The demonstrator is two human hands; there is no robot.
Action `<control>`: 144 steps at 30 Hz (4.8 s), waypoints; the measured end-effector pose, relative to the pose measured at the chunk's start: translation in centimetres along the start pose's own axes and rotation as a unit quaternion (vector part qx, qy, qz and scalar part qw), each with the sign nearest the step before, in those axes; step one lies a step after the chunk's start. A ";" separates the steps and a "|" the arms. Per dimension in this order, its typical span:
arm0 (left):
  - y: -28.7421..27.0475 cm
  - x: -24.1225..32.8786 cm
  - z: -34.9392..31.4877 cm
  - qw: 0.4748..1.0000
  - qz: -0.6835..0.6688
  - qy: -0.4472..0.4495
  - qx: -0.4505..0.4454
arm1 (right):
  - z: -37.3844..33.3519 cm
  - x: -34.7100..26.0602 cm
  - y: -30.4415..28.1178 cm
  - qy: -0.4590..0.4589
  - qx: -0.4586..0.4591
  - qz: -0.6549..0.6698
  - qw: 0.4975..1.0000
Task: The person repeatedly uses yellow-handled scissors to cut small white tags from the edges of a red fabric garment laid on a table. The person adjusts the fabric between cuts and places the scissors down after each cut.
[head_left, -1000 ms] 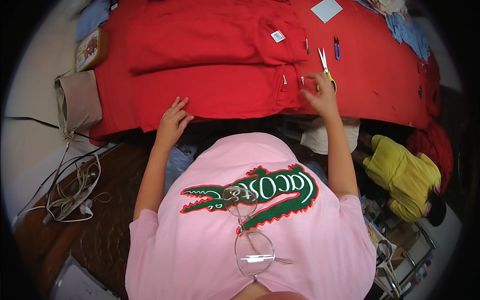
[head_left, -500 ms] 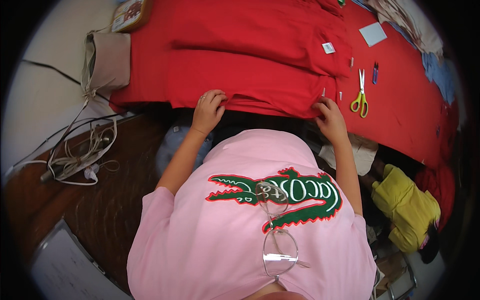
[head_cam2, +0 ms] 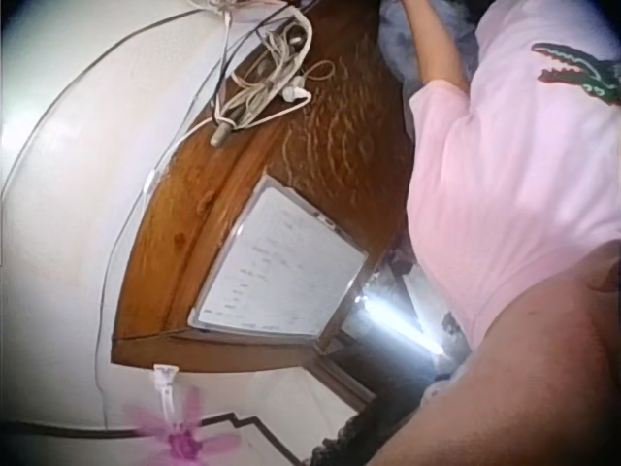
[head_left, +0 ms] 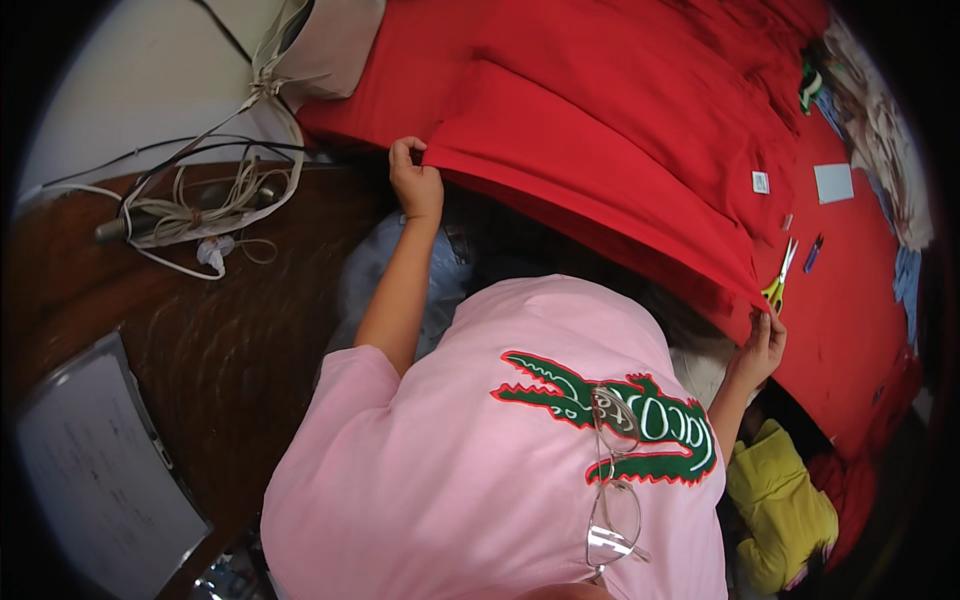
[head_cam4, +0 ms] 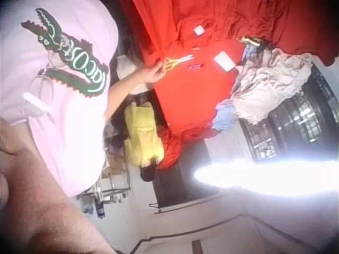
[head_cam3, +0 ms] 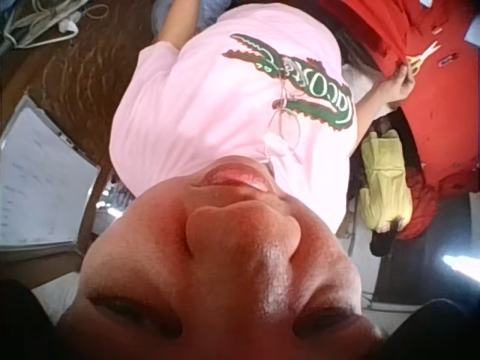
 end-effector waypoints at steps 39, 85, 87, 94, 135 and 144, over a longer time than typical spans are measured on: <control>1.0 -10.0 -0.2 0.911 -0.258 -0.321 -0.038 | -7.2 -1.5 4.4 -0.202 -0.104 -0.426 0.876; 2.5 -1.7 12.6 0.882 -0.262 -0.310 -0.240 | 6.9 -5.6 10.9 0.154 -0.391 -0.152 0.895; 5.0 2.2 18.1 0.843 -0.421 -0.243 -0.232 | 12.2 -8.9 11.8 0.028 -0.327 0.004 0.944; 11.3 17.7 10.1 0.921 -0.258 0.054 -0.287 | 16.9 -8.3 6.7 -0.086 0.046 -0.048 0.994; 17.2 18.8 -10.1 0.878 -0.193 -0.149 -0.413 | 0.7 -4.7 4.7 -0.052 -0.258 -0.356 0.897; 19.7 17.3 -20.6 0.782 -0.438 -0.369 -0.247 | 8.8 2.1 -6.6 0.003 -0.080 -0.642 0.762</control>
Point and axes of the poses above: each hand's wrist, its own z-axis towards the middle knuckle, its own y-axis out of the palm, x = y × z, the point moved 5 cm from there along z, towards the middle knuckle, and after that the axes turned 3 degrees about z, right-handed, at the moved point
